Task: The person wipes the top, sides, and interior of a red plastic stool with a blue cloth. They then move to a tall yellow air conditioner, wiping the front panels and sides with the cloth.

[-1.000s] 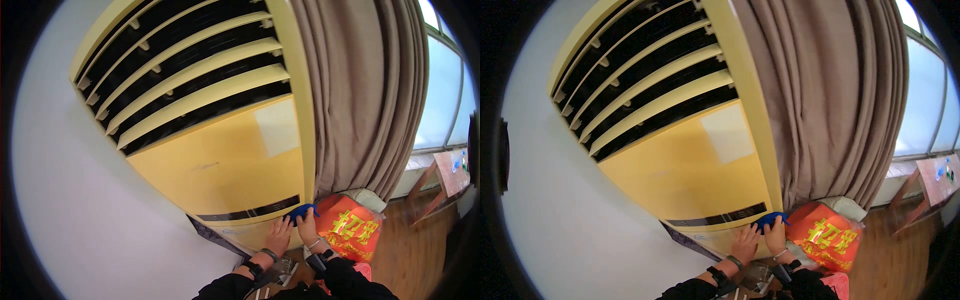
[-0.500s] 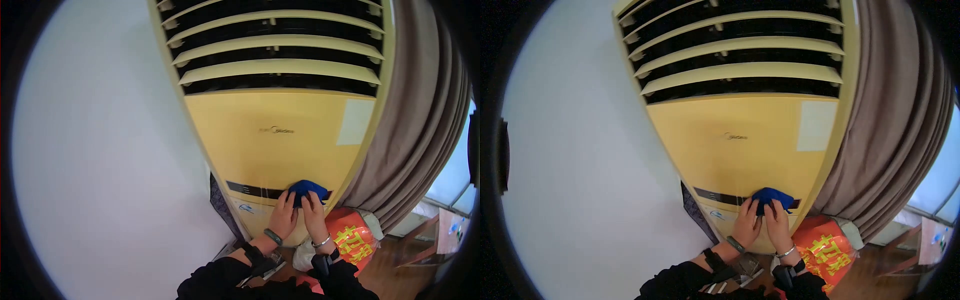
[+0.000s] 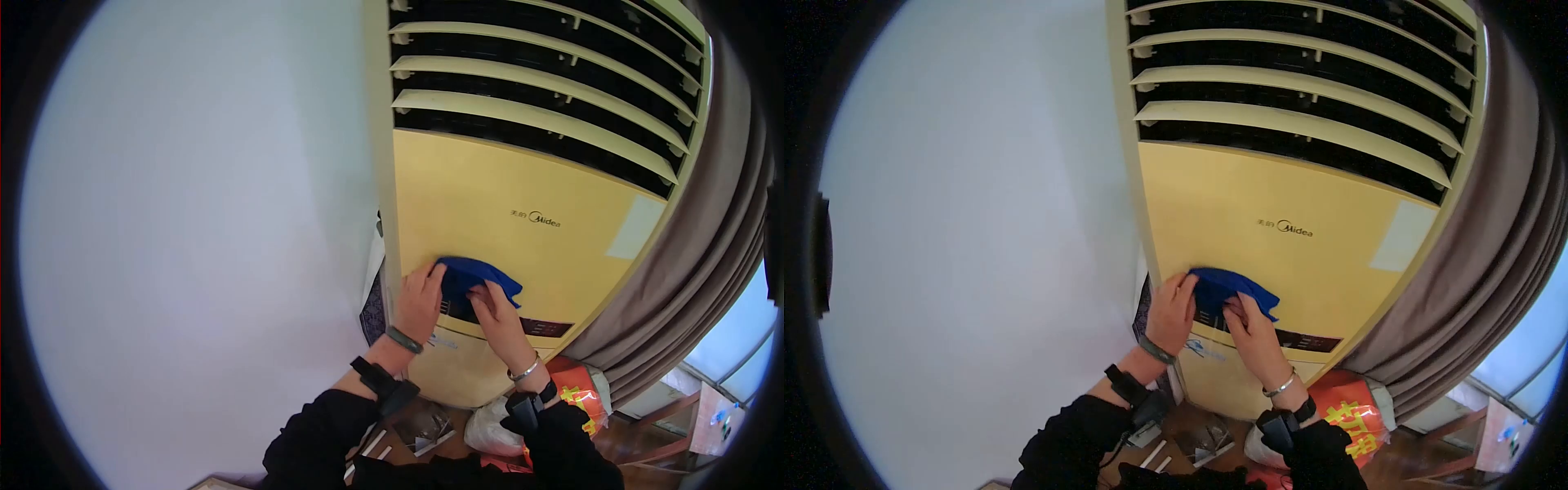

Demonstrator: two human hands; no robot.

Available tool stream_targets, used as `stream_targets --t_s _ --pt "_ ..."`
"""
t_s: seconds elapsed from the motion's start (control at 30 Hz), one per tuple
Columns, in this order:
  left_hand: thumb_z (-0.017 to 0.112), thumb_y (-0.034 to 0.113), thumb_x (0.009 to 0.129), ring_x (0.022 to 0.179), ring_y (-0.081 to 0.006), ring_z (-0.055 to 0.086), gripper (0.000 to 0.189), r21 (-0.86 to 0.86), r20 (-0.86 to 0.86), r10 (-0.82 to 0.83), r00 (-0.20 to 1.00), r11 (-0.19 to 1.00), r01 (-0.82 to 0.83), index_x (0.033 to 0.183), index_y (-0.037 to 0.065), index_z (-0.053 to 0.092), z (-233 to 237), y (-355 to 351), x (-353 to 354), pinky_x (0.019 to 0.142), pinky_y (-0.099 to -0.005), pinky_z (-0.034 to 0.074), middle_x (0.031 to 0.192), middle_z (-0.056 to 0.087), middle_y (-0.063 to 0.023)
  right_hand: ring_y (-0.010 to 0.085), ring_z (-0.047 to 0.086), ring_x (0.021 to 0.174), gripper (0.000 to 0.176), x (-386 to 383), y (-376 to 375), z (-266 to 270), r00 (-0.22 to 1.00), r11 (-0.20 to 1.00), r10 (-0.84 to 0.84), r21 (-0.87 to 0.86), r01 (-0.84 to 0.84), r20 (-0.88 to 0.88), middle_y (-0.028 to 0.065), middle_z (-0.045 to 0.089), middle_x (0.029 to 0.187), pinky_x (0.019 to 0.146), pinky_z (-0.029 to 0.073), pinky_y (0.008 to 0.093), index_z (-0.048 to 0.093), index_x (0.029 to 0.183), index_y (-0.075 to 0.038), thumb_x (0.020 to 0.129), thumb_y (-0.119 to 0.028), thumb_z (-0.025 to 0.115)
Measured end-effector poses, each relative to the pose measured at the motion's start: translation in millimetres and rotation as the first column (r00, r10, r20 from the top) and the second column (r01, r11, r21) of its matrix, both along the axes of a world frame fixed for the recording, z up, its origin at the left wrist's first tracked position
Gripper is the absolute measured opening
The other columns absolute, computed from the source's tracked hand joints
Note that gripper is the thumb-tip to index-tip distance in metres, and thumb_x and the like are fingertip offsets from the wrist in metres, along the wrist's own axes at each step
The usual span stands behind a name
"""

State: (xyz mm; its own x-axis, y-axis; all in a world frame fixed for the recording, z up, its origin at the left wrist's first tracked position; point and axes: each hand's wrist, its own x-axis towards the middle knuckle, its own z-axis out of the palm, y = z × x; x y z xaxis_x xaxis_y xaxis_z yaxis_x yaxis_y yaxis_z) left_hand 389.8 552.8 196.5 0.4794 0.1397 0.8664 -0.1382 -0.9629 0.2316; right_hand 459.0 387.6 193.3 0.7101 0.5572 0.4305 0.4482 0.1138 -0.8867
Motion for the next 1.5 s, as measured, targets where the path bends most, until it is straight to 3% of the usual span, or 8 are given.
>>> stream_targets --t_s 0.23,0.57,0.8,0.97,1.1,1.2,1.3,1.5 --pt "0.056 -0.008 0.080 0.098 -0.0383 0.058 0.037 -0.143 -0.021 -0.023 1.000 0.990 0.020 0.116 0.001 0.056 -8.3 49.1 -0.6 0.081 -0.0422 0.049 0.110 0.054 -0.0188 0.0276 0.065 0.104 0.037 -7.9 46.1 5.1 0.991 0.988 -0.003 -0.155 0.024 0.134 0.0197 0.065 0.114 0.088 0.051 0.0321 0.046 0.127 0.004 0.095 -0.010 0.057" --pt "0.054 -0.009 0.079 0.098 -0.0453 0.055 0.041 -0.453 -0.154 0.025 0.988 0.887 -0.093 0.117 0.005 0.052 -145.8 76.9 -4.8 0.081 -0.0463 0.049 0.113 0.048 -0.0225 0.0352 0.065 0.101 0.032 -16.5 89.7 -100.8 0.969 0.819 0.064 -0.567 0.086 0.240 0.0225 0.065 0.112 0.084 0.052 0.0382 0.048 0.123 0.004 0.094 -0.008 0.053" --pt "0.054 -0.006 0.081 0.098 -0.0460 0.054 0.040 -0.662 -0.299 -0.022 0.954 0.725 -0.191 0.119 0.004 0.050 -218.9 71.5 -3.1 0.083 -0.0473 0.048 0.113 0.049 -0.0258 0.0388 0.065 0.095 0.037 -21.0 99.8 -172.0 0.968 0.715 0.084 -0.691 0.106 0.236 0.0229 0.065 0.109 0.082 0.052 0.0432 0.046 0.125 0.002 0.093 -0.012 0.055" --pt "0.057 -0.001 0.083 0.101 -0.0419 0.057 0.036 -0.860 -0.340 -0.219 0.915 0.465 -0.209 0.118 0.004 0.051 -244.9 77.2 -2.2 0.084 -0.0454 0.048 0.117 0.051 -0.0252 0.0402 0.064 0.095 0.041 -26.7 105.7 -175.0 0.968 0.660 0.105 -0.743 0.105 0.230 0.0247 0.065 0.107 0.081 0.052 0.0443 0.044 0.127 0.003 0.092 -0.015 0.056" --pt "0.060 0.001 0.083 0.100 -0.0383 0.058 0.035 -0.883 -0.314 -0.238 0.919 0.428 -0.191 0.117 0.003 0.052 -186.2 87.3 -4.1 0.084 -0.0427 0.049 0.115 0.054 -0.0230 0.0402 0.064 0.095 0.045 -24.4 114.6 -145.2 0.954 0.728 0.098 -0.674 0.126 0.284 0.0263 0.065 0.105 0.080 0.053 0.0441 0.042 0.130 0.003 0.090 -0.011 0.058" --pt "0.060 0.002 0.084 0.099 -0.0334 0.059 0.034 -0.712 -0.108 -0.027 0.994 0.699 -0.058 0.117 0.003 0.053 -149.7 101.1 9.7 0.083 -0.0389 0.049 0.110 0.056 -0.0197 0.0385 0.065 0.098 0.049 -25.7 128.2 -94.2 0.950 0.828 0.072 -0.549 0.113 0.305 0.0255 0.065 0.107 0.081 0.053 0.0421 0.039 0.134 0.003 0.090 -0.009 0.058" --pt "0.059 0.001 0.085 0.095 -0.0302 0.060 0.034 -0.774 -0.066 -0.117 0.991 0.632 0.024 0.118 0.003 0.053 -73.6 104.6 8.6 0.081 -0.0366 0.049 0.108 0.056 -0.0175 0.0404 0.065 0.090 0.052 -26.5 137.2 -44.9 0.941 0.949 0.014 -0.301 0.094 0.338 0.0254 0.066 0.100 0.078 0.052 0.0449 0.039 0.135 0.001 0.089 -0.012 0.059" --pt "0.057 -0.004 0.086 0.083 -0.0228 0.061 0.031 -0.574 0.069 -0.165 0.984 0.800 0.175 0.116 0.001 0.052 19.1 81.3 9.2 0.077 -0.0331 0.051 0.107 0.055 -0.0123 0.0346 0.066 0.098 0.056 -29.1 112.1 27.4 0.965 0.972 -0.052 -0.209 0.108 0.256 0.0222 0.064 0.110 0.083 0.052 0.0383 0.033 0.141 0.000 0.091 -0.008 0.057"
